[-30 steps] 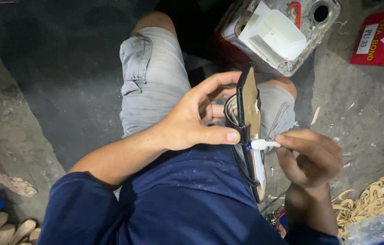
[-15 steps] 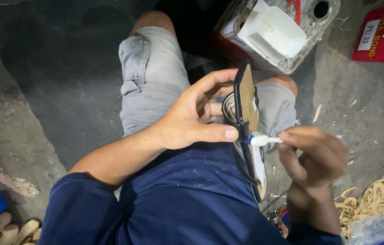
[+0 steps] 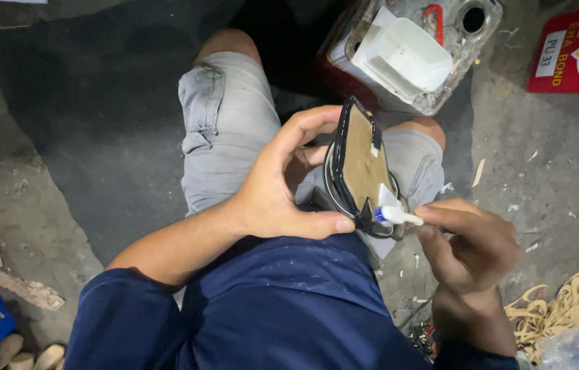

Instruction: The person sits on the floor and applies glue to the straps of several flip-flops using a toothbrush. They pick up each sandal from a row, apply the glue, and place it back.

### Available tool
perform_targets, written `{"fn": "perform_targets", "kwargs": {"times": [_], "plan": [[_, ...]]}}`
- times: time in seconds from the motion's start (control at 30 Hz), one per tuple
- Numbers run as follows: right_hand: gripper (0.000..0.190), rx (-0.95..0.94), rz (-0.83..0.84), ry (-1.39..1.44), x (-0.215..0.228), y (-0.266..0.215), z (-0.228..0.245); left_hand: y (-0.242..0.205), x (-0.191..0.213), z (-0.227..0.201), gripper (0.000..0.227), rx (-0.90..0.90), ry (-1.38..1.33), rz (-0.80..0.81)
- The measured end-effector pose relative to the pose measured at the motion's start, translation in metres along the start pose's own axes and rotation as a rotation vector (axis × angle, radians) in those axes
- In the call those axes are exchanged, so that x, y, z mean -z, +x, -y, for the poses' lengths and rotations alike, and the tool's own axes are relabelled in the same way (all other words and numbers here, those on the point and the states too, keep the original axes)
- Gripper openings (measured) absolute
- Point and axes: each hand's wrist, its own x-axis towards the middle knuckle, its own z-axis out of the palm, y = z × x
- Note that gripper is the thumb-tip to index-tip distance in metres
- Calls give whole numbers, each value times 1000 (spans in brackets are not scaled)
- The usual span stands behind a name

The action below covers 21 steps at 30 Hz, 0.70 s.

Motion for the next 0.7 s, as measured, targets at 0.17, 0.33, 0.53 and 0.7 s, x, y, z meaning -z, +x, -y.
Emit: {"fn": "perform_targets", "kwargs": {"times": [0.17, 0.33, 0.53, 0.7], "plan": [[15, 40, 31, 25, -4, 12, 1, -2, 0, 2, 97, -36, 132, -2], [17, 19, 36, -60, -4, 24, 3, -1, 2, 0, 94, 22, 18, 55], [19, 128, -50, -136, -16, 32, -15, 0, 14, 10, 99, 283, -371, 145], [22, 30, 139, 190, 0, 14, -36, 16, 42, 17, 92, 296, -598, -6]]}}
